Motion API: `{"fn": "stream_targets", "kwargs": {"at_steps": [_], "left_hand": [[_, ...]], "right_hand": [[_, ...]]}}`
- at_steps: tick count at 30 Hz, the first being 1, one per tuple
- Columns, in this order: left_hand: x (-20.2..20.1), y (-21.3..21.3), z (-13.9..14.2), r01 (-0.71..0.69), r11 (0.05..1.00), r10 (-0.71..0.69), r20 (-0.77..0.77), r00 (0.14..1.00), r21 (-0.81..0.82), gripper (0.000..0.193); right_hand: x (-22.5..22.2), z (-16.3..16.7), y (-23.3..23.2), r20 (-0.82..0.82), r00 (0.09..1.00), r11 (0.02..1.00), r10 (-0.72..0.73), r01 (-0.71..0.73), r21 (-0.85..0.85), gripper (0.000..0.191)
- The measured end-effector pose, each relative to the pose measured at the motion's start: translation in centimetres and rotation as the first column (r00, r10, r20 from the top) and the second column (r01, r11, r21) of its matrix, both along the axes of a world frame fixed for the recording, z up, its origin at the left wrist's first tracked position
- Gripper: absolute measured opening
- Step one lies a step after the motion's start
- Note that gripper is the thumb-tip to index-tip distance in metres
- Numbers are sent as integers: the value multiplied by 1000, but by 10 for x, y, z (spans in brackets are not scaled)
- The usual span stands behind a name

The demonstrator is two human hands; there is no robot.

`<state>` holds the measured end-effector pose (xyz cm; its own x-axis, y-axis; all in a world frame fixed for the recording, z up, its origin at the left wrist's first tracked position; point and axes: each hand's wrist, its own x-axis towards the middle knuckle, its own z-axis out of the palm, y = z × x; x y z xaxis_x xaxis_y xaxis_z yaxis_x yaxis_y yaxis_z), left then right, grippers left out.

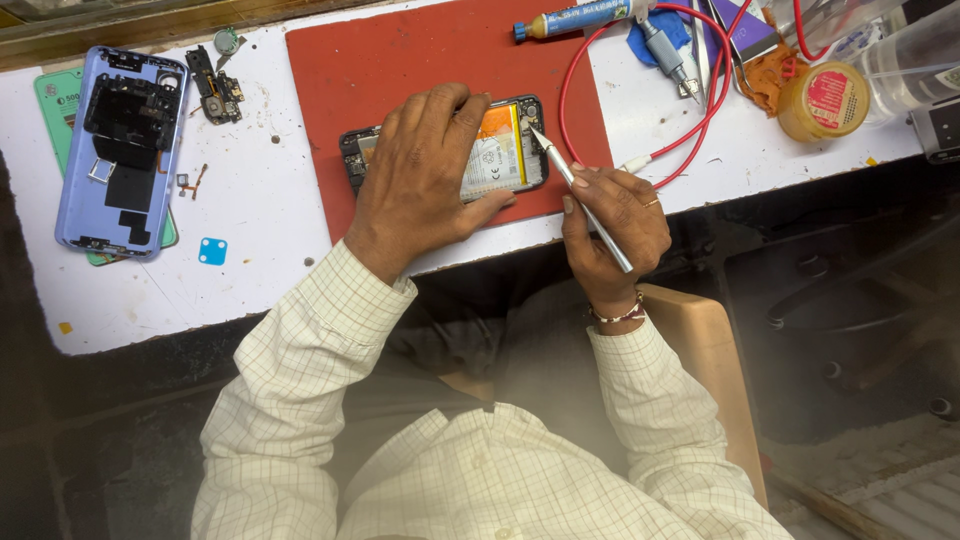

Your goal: The person works on a disassembled smartphone on a red mat, using a metal pry tool to lift and press the battery inside the phone body. They then connect a red charging cable to the phone, hold it while the screen shows a charging indicator, and press the screen assembly back onto the body.

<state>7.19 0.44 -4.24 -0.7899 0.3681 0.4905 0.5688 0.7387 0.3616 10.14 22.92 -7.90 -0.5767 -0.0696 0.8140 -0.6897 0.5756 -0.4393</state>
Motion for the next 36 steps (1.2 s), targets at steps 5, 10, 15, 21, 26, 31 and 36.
{"fn": "stream_targets", "kwargs": {"at_steps": [5,10,15,21,26,31,36], "left_hand": [[0,-1,1,0,1000,0,18,1000,-1,93],[0,0,0,0,1000,0,17,1000,3,92],[-1,0,-1,-3,1000,3,27,1000,3,92],[0,0,-1,-3,1000,2,15,1000,4,94],[0,-1,1,-3,1000,3,33,999,0,93],[1,-1,1,-4,1000,4,29,1000,2,93],[0,0,1,-7,1000,7,29,1000,0,93]], "right_hand": [[0,1,0,7,1000,1000,7,-7,-7,25],[0,1,-1,9,1000,1000,-2,2,-3,25],[-1,0,0,-3,1000,1000,8,-8,-4,24],[-1,0,0,-6,1000,1000,10,-10,-5,25],[-1,0,-1,-7,1000,1000,10,-10,-2,25],[0,1,-1,0,1000,1000,9,-9,4,25],[0,0,-1,1,1000,1000,6,-6,6,25]]}}
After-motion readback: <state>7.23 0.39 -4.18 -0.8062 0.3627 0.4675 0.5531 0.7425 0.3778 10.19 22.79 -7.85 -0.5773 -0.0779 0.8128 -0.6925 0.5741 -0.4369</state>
